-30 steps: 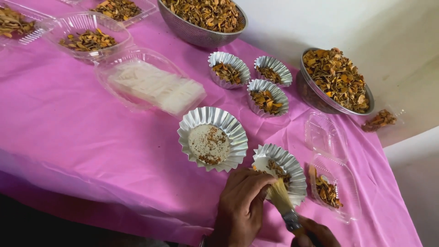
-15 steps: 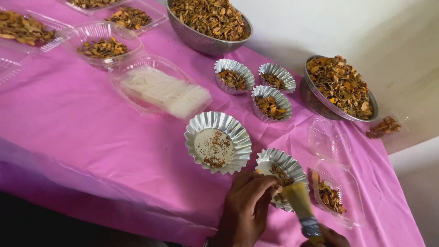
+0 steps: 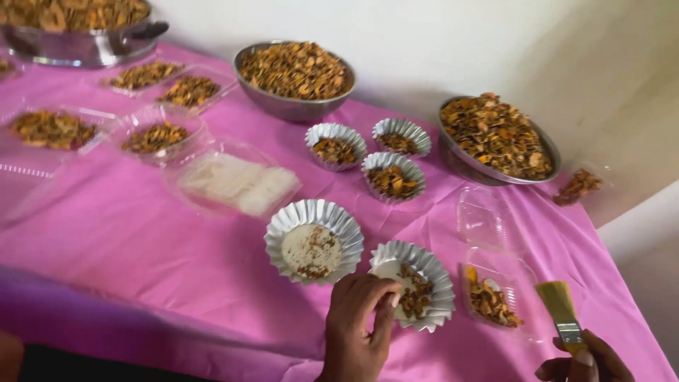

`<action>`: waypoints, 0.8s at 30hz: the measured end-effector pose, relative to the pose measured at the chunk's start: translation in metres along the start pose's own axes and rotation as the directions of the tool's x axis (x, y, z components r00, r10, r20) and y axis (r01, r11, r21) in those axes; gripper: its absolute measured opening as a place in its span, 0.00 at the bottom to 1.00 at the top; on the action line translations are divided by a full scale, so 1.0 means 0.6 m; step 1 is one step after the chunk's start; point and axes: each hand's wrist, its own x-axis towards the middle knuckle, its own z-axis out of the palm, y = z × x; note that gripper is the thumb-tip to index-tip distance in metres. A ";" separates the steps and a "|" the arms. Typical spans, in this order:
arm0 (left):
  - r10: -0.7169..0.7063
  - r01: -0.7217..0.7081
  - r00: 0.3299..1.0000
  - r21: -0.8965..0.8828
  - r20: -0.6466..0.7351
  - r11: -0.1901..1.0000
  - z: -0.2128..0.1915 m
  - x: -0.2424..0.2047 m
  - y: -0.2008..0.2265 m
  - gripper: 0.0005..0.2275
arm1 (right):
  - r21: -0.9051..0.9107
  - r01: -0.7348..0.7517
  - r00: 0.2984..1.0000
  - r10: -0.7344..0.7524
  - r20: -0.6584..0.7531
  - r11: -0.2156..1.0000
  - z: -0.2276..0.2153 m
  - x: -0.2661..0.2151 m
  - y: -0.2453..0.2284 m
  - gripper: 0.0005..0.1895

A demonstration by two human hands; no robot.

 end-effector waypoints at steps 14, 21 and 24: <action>-0.019 -0.283 0.631 0.252 0.775 0.925 0.206 0.059 0.049 0.09 | 0.054 0.007 0.938 0.013 -0.346 0.998 0.065 -0.012 -0.092 0.17; -0.104 -0.342 0.514 0.314 0.851 0.886 0.280 0.055 0.011 0.12 | 0.033 -0.085 0.948 0.091 -0.305 0.996 0.051 -0.006 -0.086 0.20; -0.062 -0.354 0.554 0.302 0.830 0.885 0.294 0.062 0.003 0.09 | 0.049 -0.055 0.937 0.069 -0.341 0.997 0.058 -0.015 -0.105 0.18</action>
